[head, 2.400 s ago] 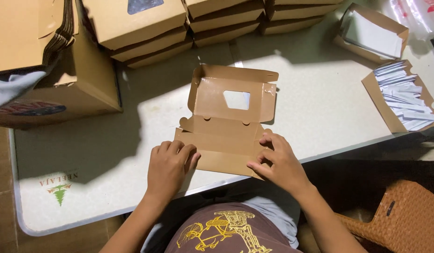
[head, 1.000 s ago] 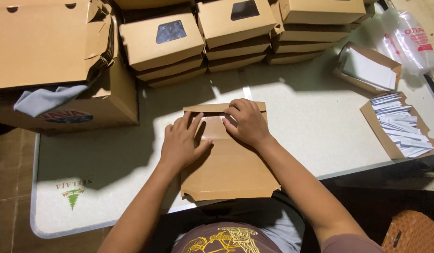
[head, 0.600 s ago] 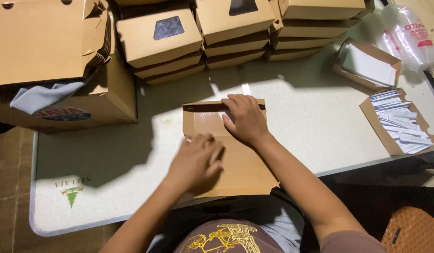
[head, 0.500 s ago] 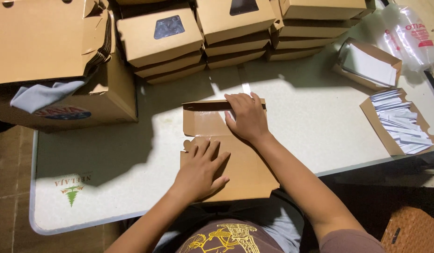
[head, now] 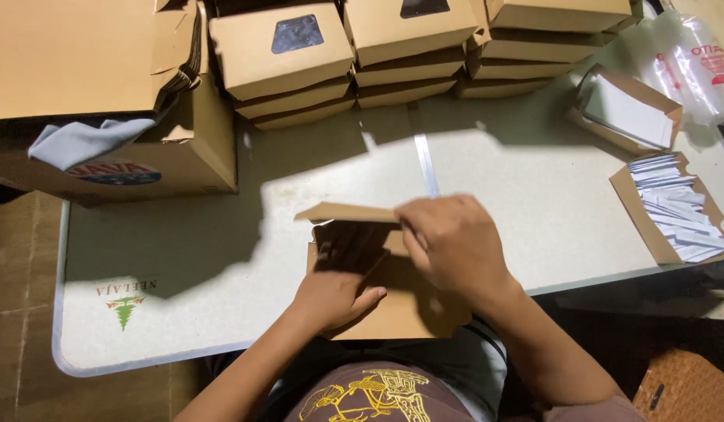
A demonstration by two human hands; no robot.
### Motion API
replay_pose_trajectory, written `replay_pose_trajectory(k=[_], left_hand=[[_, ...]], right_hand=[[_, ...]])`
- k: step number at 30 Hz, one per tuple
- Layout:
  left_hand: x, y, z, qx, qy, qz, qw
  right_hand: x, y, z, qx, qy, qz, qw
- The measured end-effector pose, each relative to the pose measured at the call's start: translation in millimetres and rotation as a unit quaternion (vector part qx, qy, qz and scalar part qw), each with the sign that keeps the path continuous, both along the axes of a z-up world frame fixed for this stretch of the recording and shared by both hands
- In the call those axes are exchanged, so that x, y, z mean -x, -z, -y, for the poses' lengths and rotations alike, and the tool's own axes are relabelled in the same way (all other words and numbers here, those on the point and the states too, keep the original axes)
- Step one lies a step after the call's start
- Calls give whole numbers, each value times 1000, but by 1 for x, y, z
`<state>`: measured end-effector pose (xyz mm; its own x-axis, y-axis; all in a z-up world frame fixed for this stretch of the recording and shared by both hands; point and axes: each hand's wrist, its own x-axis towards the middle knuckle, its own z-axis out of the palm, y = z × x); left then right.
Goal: Folding and assembling cardboard food boxes from flat cutouts on a table.
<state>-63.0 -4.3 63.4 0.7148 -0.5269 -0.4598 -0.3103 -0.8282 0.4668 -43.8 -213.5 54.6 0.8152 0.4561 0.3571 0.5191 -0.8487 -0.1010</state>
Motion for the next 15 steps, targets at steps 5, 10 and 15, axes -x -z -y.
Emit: replay_pose_trajectory(k=[5, 10, 15], left_hand=[[4, 5, 1, 1, 3, -14, 1000], [5, 7, 1, -5, 7, -26, 1000], [6, 13, 1, -11, 12, -44, 999]], right_hand=[[22, -34, -13, 75, -39, -196, 977], [23, -12, -21, 83, -73, -305, 946], [22, -2, -28, 72, -35, -409, 909]])
